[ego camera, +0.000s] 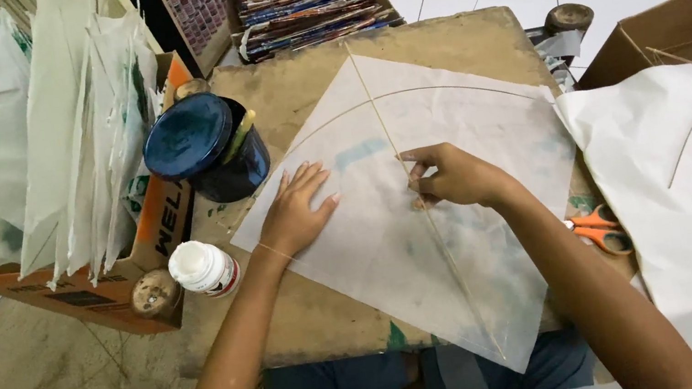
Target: Applying glue to bamboo sticks and trimming kite paper with scissors to assemble a kite.
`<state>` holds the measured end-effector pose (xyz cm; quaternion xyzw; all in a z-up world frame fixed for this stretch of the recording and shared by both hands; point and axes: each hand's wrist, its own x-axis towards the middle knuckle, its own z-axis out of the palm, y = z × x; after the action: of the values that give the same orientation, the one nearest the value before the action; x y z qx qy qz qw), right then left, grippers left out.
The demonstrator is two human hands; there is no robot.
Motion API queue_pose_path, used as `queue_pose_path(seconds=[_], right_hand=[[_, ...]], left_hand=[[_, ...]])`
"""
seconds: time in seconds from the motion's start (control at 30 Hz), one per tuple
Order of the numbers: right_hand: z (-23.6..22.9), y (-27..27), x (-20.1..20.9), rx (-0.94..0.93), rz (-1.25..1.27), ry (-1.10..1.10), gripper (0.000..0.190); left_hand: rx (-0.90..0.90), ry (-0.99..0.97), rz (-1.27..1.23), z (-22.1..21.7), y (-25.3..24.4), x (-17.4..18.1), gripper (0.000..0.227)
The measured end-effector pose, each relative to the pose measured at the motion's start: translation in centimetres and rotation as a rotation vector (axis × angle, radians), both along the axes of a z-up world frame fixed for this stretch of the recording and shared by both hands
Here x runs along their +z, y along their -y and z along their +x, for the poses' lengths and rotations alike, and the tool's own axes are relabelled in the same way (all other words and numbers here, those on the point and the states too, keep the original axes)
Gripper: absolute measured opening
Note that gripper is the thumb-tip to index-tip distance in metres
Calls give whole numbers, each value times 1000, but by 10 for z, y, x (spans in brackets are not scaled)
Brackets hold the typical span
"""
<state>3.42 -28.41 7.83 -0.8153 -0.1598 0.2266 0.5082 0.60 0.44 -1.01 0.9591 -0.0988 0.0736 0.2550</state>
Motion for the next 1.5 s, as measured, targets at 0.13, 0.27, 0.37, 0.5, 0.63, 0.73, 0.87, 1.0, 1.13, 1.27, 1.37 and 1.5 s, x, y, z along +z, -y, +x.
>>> queue_pose_path(seconds=[0.13, 0.27, 0.37, 0.5, 0.63, 0.73, 0.87, 1.0, 1.13, 1.27, 1.37, 1.5], right_hand=[[15, 11, -15, -9, 10, 5, 58], [13, 7, -12, -8, -1, 11, 58], [9, 2, -8, 6, 5, 14, 58], [4, -4, -5, 61, 7, -5, 57], [4, -8, -6, 71, 7, -23, 57], [8, -3, -10, 68, -17, -7, 56], [16, 7, -15, 19, -29, 7, 59], [26, 20, -23, -14, -13, -10, 57], [34, 25, -28, -29, 10, -19, 57], [31, 28, -27, -32, -4, -6, 56], [28, 28, -28, -31, 3, -12, 56], [26, 27, -22, -36, 5, -8, 55]], left_hand=[[-19, 78, -188, 9, -14, -20, 41], [-1, 217, -398, 12, -20, -28, 36], [2, 229, -392, 7, -16, -21, 37], [11, 216, -401, -2, -10, -7, 37], [17, 220, -409, -5, -9, -4, 37], [16, 238, -428, -2, -12, -8, 36], [-9, 271, -462, 5, -22, -15, 44], [43, 280, -681, 2, -25, -8, 53], [167, 174, -1045, -5, -24, -2, 46], [118, 121, -1387, 14, -43, -24, 42], [99, 98, -1572, 11, -47, -22, 34], [95, 51, -1648, 3, -50, -7, 31]])
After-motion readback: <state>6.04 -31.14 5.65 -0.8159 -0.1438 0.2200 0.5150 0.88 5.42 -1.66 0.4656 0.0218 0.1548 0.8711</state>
